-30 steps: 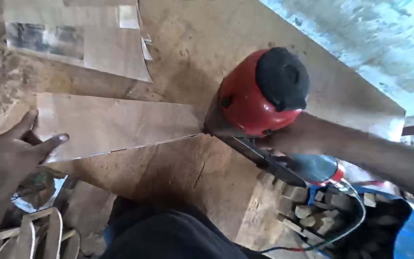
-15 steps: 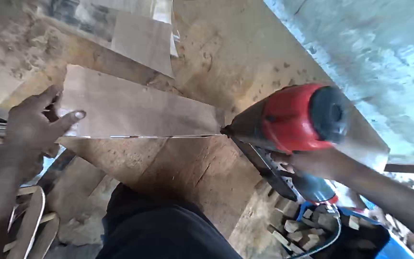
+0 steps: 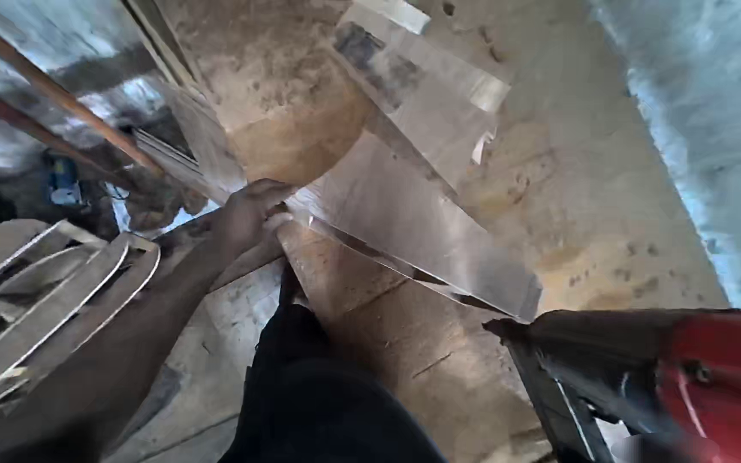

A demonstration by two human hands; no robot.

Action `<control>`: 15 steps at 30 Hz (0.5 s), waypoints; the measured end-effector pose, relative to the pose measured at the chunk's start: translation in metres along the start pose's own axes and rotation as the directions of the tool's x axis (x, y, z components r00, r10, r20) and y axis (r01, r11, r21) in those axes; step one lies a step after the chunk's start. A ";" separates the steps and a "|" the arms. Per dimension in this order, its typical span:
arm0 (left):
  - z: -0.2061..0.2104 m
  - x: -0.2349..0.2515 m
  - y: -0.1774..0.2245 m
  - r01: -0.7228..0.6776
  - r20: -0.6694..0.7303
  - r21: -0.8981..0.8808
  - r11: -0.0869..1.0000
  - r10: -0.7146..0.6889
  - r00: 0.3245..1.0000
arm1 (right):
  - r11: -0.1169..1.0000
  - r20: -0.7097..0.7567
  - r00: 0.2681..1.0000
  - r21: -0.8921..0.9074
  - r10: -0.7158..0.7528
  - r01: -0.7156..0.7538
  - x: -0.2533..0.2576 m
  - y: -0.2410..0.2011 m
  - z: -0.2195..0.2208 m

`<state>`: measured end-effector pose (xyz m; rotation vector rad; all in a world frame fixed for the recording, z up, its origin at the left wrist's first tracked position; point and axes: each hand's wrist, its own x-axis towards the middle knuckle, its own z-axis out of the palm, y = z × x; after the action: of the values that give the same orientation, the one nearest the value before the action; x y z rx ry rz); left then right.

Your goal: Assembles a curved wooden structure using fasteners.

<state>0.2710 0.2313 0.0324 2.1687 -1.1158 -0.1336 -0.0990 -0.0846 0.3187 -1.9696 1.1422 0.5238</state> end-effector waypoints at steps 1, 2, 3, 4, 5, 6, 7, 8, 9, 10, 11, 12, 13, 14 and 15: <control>0.000 0.001 -0.002 -0.012 -0.009 -0.010 1.000 0.012 1.000 | 0.999 0.000 1.000 -0.031 -0.012 0.012 0.000 -0.005 0.003; -0.002 0.001 -0.005 -0.020 -0.001 -0.015 1.000 0.020 1.000 | 0.995 0.004 0.999 -0.094 -0.042 0.042 0.003 -0.005 0.003; -0.002 0.002 -0.009 -0.038 0.006 -0.015 0.999 0.038 0.999 | 0.985 0.012 0.996 -0.149 -0.083 0.084 0.008 0.000 0.000; -0.002 0.003 -0.015 -0.051 0.002 -0.027 0.998 0.051 0.999 | 0.971 0.033 0.993 -0.208 -0.116 0.120 0.013 0.003 -0.001; -0.001 0.004 -0.017 -0.035 0.004 -0.039 0.999 0.036 0.999 | 0.956 0.060 0.986 -0.243 -0.156 0.166 0.017 0.004 -0.001; -0.001 0.006 -0.016 -0.001 0.005 -0.052 0.999 0.002 1.000 | 0.941 0.084 0.977 -0.266 -0.194 0.210 0.021 0.001 0.000; -0.001 0.007 -0.013 0.041 -0.001 -0.064 0.997 -0.041 0.999 | 0.929 0.100 0.969 -0.278 -0.226 0.246 0.025 -0.004 0.003; 0.000 0.008 -0.013 0.068 -0.022 -0.077 0.995 -0.070 0.997 | 0.923 0.113 0.958 -0.257 -0.265 0.286 0.029 -0.007 0.006; 0.002 0.008 -0.015 0.090 -0.036 -0.092 0.992 -0.094 0.995 | 0.923 0.114 0.951 -0.233 -0.287 0.306 0.032 -0.018 0.012; 0.004 0.009 -0.018 0.105 -0.051 -0.115 0.988 -0.111 0.992 | 0.937 0.100 0.959 -0.207 -0.265 0.281 0.033 -0.041 0.024; 0.003 0.011 -0.019 0.125 -0.048 -0.150 0.981 -0.134 0.990 | 0.952 0.077 0.972 -0.200 -0.221 0.232 0.032 -0.076 0.042; 0.001 0.013 -0.020 0.153 -0.022 -0.186 0.971 -0.160 0.987 | 0.964 0.085 0.975 -0.159 -0.203 0.215 0.031 -0.104 0.056; -0.001 0.014 -0.021 0.173 -0.001 -0.228 0.958 -0.178 0.984 | 0.969 0.100 0.972 -0.104 -0.214 0.224 0.033 -0.122 0.066; -0.002 0.016 -0.022 0.196 0.015 -0.270 0.943 -0.199 0.980 | 0.967 0.112 0.964 -0.056 -0.242 0.249 0.036 -0.134 0.074; -0.003 0.018 -0.024 0.214 0.020 -0.304 0.928 -0.218 0.976 | 0.960 0.116 0.954 -0.015 -0.277 0.281 0.040 -0.142 0.080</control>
<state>0.2998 0.2289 0.0232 2.0017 -0.7855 -0.3650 0.0458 -0.0016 0.3034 -2.0573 0.7730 0.4975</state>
